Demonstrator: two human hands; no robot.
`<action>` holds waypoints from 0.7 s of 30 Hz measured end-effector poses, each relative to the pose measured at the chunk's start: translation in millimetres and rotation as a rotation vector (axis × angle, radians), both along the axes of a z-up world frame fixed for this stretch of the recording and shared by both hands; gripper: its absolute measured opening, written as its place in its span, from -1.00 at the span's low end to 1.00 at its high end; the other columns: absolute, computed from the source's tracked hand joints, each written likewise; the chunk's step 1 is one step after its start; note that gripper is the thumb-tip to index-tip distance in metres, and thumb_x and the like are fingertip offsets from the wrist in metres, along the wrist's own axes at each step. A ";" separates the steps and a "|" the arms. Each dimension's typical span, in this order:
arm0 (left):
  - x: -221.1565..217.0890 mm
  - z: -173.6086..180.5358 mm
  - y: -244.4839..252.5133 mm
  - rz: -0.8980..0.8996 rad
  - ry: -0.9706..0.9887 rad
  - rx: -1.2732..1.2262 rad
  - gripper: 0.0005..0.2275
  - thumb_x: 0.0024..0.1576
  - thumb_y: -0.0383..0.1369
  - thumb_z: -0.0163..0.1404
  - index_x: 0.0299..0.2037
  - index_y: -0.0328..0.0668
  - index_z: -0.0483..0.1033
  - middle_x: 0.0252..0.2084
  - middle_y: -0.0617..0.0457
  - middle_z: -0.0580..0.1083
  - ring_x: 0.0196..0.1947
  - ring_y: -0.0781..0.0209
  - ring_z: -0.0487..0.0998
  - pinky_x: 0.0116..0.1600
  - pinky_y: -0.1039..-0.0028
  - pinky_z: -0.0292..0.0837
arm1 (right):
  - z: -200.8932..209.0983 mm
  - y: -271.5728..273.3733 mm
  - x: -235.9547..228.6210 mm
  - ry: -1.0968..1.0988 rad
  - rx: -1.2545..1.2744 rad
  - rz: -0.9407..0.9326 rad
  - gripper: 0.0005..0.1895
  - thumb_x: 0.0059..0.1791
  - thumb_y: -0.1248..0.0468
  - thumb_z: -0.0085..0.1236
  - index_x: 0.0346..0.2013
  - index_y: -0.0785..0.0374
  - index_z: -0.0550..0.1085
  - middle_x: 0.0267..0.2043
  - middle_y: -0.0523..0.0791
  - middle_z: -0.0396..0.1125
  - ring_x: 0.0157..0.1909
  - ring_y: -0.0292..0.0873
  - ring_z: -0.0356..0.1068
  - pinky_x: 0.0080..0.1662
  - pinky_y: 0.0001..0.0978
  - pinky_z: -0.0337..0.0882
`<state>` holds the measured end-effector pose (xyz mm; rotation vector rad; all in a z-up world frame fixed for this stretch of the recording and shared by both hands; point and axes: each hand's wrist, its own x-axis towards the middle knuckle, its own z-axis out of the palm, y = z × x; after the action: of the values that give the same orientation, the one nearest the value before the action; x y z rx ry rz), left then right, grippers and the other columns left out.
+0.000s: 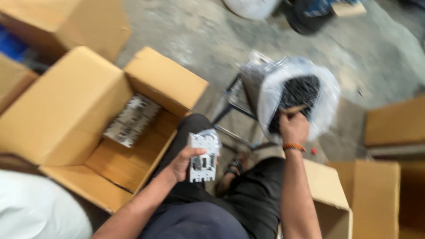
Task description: The person sits on the floor and repeatedly picks up white plastic electrical components, inserts a small wooden stick into them, and places them into a cardboard box. The person handles the components one at a time, using both hands to manipulate the items and the stick.
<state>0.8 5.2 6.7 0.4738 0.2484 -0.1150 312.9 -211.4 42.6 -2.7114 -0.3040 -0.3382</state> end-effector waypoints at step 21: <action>14.1 22.0 -30.5 0.192 0.210 -0.133 -0.58 0.06 -0.24 0.08 0.10 -0.30 0.49 -0.09 -0.09 0.59 -0.13 0.07 0.64 0.00 0.15 0.59 | 72.0 -30.0 -221.6 0.533 1.257 0.360 -0.87 0.18 0.34 -0.03 -0.04 0.38 0.37 -0.07 0.00 0.47 -0.29 -0.26 0.49 -0.28 -0.45 0.52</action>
<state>14.9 -25.3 28.8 0.3030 0.4873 0.0072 91.3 -241.4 114.5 -1.3864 -0.2734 0.2502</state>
